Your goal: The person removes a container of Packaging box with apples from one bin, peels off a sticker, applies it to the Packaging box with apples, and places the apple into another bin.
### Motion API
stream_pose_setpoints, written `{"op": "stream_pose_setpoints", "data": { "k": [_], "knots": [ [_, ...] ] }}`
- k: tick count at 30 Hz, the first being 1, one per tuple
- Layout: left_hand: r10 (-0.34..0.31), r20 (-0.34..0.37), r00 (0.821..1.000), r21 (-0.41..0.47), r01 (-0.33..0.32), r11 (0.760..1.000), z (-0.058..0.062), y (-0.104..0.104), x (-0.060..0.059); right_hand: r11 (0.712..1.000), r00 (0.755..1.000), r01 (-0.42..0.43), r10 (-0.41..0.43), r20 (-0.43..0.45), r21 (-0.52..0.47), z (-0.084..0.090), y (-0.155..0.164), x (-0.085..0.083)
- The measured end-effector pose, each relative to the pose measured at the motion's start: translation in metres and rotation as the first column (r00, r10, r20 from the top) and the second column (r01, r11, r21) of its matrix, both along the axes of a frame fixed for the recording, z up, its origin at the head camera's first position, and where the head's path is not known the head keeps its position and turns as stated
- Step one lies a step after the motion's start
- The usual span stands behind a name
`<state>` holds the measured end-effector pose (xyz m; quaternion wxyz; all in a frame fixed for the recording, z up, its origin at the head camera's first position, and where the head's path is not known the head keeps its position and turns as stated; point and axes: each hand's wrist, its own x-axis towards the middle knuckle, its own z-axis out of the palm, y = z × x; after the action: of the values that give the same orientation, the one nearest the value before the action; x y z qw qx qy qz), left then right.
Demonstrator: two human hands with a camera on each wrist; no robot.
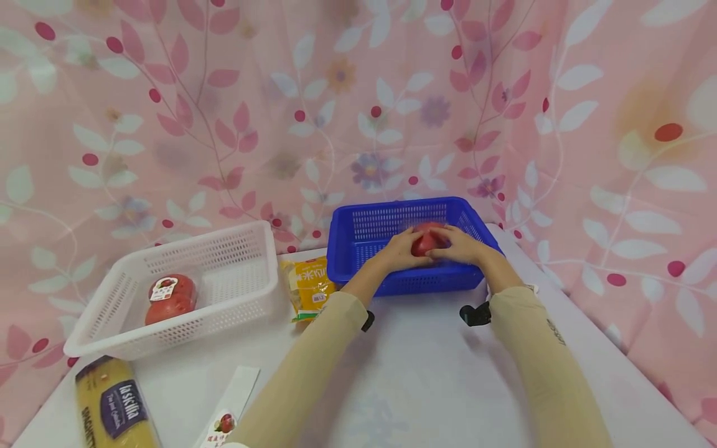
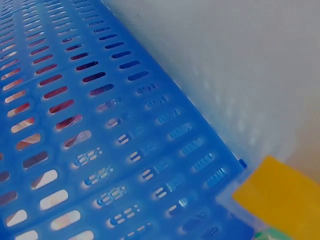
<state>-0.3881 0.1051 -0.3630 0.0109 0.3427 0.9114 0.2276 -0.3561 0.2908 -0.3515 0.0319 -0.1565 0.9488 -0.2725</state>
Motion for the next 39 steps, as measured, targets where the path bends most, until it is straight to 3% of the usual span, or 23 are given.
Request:
{"op": "stream_pose_setpoints", "data": {
  "k": [10,15,21,27,33,39],
  "knots": [
    [0.040,-0.056,0.998,0.037,-0.038,0.999,0.004,-0.003,0.004,1.000,1.000,0.013,-0.013,-0.022,-0.001,0.010,-0.004,0.007],
    [0.055,-0.124,0.991,0.045,-0.050,0.998,0.010,-0.010,0.008,1.000,0.998,0.008,-0.008,-0.061,0.001,0.016,-0.011,0.008],
    [0.049,-0.148,0.988,0.055,-0.041,0.998,0.021,-0.023,0.011,1.000,0.995,0.008,-0.010,-0.102,-0.022,0.024,-0.024,0.012],
    [0.054,-0.173,0.984,0.072,-0.042,0.997,0.033,-0.045,0.016,1.000,0.991,-0.008,0.004,-0.136,-0.030,0.034,-0.040,0.014],
    [0.072,-0.305,0.950,0.086,-0.048,0.995,0.037,-0.071,0.026,1.000,0.984,-0.030,0.031,-0.177,0.007,0.045,-0.062,0.018],
    [0.104,-0.318,0.942,0.137,-0.063,0.989,0.047,-0.098,0.040,0.998,0.976,-0.062,0.062,-0.209,0.005,0.058,-0.087,0.028]
  ]
}}
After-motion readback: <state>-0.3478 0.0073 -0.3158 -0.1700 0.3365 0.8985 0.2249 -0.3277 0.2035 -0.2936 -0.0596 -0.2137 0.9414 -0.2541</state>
